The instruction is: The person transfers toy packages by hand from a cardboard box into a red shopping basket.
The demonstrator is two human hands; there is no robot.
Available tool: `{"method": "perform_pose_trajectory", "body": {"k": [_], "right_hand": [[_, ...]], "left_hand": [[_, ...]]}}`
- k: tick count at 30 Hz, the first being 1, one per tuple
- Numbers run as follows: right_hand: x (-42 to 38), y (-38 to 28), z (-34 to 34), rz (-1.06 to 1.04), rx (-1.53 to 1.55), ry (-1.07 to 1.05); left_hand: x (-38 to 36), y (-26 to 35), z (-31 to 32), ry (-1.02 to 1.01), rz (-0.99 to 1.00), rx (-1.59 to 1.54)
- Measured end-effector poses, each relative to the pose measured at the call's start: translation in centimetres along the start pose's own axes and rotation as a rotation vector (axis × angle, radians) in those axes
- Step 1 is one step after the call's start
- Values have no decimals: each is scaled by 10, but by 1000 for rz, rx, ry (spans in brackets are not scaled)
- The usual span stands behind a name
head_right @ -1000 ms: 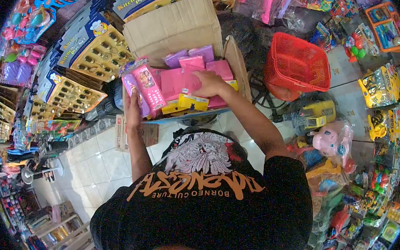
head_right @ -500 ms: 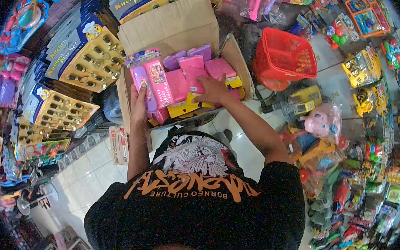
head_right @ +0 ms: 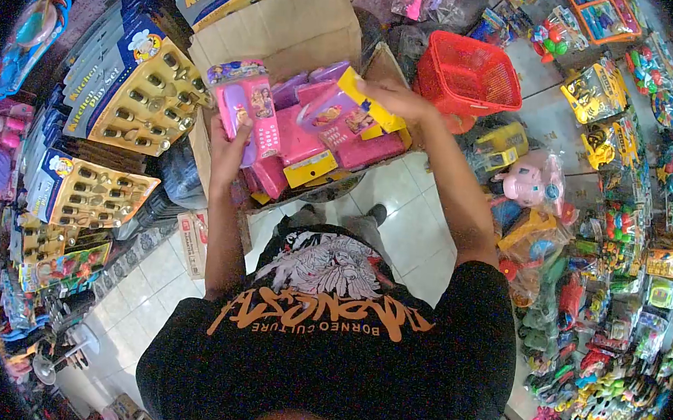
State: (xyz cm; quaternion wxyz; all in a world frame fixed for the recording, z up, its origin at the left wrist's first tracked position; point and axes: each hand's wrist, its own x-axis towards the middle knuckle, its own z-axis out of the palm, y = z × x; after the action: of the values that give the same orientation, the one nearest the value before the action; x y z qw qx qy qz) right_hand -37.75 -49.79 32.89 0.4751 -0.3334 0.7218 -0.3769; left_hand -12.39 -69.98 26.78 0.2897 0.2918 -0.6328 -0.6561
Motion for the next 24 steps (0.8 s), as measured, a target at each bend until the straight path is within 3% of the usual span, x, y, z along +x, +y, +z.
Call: {"method": "perform_pose_trajectory", "body": {"k": [3,5,6,11,15,17,18,19,21,22,23,24], "right_hand": [[-5,-10,-6,-22,180,5],[-12,-24,-2,72,433,-156],[15,7,-9,46,514,-240],[29,-5,8,85,526,-332],[34,1,1,71,688,-285],[24,1,-10,-73,855,-631],[15,-10,-4,-151,784,-469],[15,-6,2,-147,780,-474],[26,13,17,-295,908,-112],[29,19,32,-355,793,25],[32,25,47,-350,791,18],[34,24,67,-461,614,219]], "left_hand": [[2,3,6,-68,56,19],[-3,8,14,-125,-12,17],[-4,7,19,-207,-34,9],[-15,-7,43,-393,-70,-178],[-19,-5,49,-401,-112,-264],[-21,-1,47,-366,-122,-288],[-22,0,46,-335,-132,-313],[-21,-3,46,-329,-131,-316],[-20,-13,45,-276,-156,-432],[-19,-15,45,-268,-156,-436],[-19,-16,46,-256,-137,-452],[-19,-18,46,-246,-119,-466]]}}
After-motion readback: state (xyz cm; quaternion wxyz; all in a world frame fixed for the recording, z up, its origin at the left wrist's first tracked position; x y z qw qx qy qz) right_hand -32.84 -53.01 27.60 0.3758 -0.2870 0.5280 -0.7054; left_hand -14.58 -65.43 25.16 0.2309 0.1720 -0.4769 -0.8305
